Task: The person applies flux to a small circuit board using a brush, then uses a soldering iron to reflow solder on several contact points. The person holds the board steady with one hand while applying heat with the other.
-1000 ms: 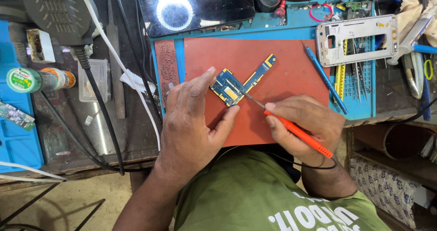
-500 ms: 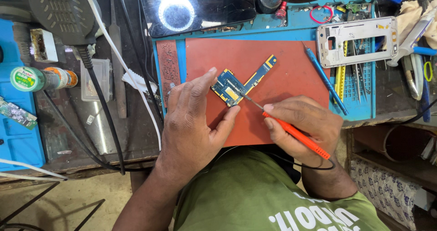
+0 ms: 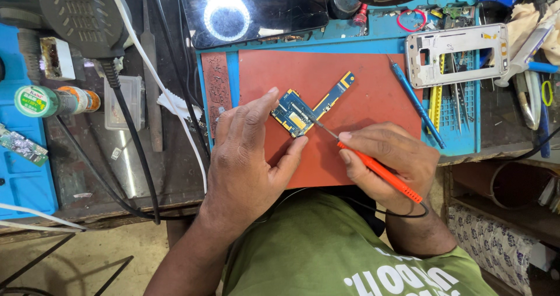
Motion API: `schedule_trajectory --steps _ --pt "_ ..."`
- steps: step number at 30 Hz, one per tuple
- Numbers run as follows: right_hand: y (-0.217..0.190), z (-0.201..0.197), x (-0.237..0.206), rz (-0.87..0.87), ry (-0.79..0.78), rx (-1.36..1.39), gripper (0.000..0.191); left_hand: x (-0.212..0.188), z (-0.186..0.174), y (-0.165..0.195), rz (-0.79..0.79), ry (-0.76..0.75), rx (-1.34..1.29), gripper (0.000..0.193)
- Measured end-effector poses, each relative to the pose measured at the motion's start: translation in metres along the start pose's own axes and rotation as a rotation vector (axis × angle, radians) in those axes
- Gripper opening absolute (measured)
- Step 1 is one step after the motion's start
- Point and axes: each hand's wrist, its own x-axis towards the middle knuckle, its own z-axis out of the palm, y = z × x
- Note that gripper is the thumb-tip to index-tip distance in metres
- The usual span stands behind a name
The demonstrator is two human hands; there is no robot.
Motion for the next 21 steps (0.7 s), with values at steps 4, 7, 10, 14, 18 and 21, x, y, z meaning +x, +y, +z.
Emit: schedule_trajectory --steps 4,7,10,14,18,21 --pt "-0.0012 -0.0009 0.0001 0.007 -0.023 -0.001 0.026 0.0000 -0.0001 -0.0002 -0.001 -0.001 -0.007 0.071" --pt "-0.0019 -0.0005 0.0002 0.019 -0.013 0.000 0.026 0.0002 0.0000 -0.0001 0.000 -0.002 -0.004 0.072" --pt "-0.0024 -0.0012 0.0005 0.014 -0.027 0.000 0.026 0.0000 -0.0007 0.0000 0.000 -0.003 -0.001 0.072" --pt "-0.0027 -0.0010 0.0012 0.015 -0.030 -0.012 0.027 0.0011 -0.0002 -0.0003 0.008 0.004 0.001 0.072" --pt "-0.0033 -0.0002 0.0011 0.033 -0.003 -0.011 0.026 0.0012 -0.0002 -0.0004 0.010 0.006 -0.005 0.072" --pt "-0.0025 0.0002 0.0021 0.004 -0.031 -0.022 0.027 0.0012 -0.0007 -0.0006 0.008 0.005 0.000 0.071"
